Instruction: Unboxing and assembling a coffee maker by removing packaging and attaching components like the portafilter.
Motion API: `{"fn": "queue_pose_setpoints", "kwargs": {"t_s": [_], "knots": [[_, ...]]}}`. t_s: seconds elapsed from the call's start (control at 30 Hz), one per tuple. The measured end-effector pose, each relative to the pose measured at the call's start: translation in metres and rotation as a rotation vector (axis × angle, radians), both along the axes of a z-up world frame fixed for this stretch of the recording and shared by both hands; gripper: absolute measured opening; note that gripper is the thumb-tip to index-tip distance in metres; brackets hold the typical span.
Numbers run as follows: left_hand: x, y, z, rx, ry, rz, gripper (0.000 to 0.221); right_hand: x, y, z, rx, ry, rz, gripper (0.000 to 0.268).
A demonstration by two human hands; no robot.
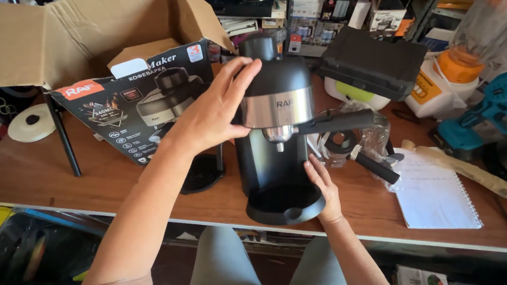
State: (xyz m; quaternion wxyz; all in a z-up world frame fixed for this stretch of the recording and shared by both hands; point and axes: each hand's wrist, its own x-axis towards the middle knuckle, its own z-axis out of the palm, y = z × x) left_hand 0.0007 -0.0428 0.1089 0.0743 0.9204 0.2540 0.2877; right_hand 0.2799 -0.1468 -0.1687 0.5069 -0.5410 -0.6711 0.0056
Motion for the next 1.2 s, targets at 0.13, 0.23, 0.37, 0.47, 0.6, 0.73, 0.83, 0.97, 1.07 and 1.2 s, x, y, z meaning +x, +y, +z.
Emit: {"fn": "queue_pose_setpoints", "kwargs": {"t_s": [0.13, 0.23, 0.37, 0.47, 0.6, 0.73, 0.83, 0.97, 1.07, 1.2], "knots": [[-0.003, -0.005, -0.007, 0.035, 0.016, 0.018, 0.124, 0.003, 0.0, -0.002, -0.069, 0.047, 0.043, 0.061], [-0.004, -0.003, -0.01, 0.065, 0.002, 0.012, 0.124, 0.007, 0.004, -0.007, -0.133, 0.081, 0.052, 0.063], [-0.003, -0.001, -0.014, 0.099, 0.003, 0.0, 0.125, 0.012, 0.005, -0.007, -0.246, 0.085, 0.068, 0.066], [0.007, 0.003, -0.018, 0.172, 0.032, -0.041, 0.127, -0.005, 0.0, 0.047, -0.679, 0.441, 0.066, 0.05], [0.021, -0.001, -0.032, 0.39, 0.072, -0.104, 0.141, -0.004, 0.016, -0.001, -0.548, -0.114, 0.19, 0.067], [0.03, 0.015, -0.055, 0.561, 0.069, -0.098, 0.138, -0.002, 0.028, -0.028, -0.118, -0.52, 0.021, 0.069], [0.027, 0.021, -0.061, 0.583, 0.037, -0.109, 0.139, 0.009, 0.036, -0.044, -0.08, -0.503, -0.002, 0.066], [0.018, 0.03, -0.076, 0.664, -0.096, -0.135, 0.108, -0.014, 0.04, -0.007, 0.092, -0.389, 0.039, 0.056], [0.014, 0.025, -0.087, 0.716, -0.151, -0.104, 0.077, -0.007, 0.037, -0.01, -0.032, -0.268, 0.155, 0.06], [0.02, 0.009, -0.097, 0.779, -0.228, -0.093, 0.047, -0.059, 0.008, 0.087, -0.72, 0.477, -0.172, 0.06]]}}
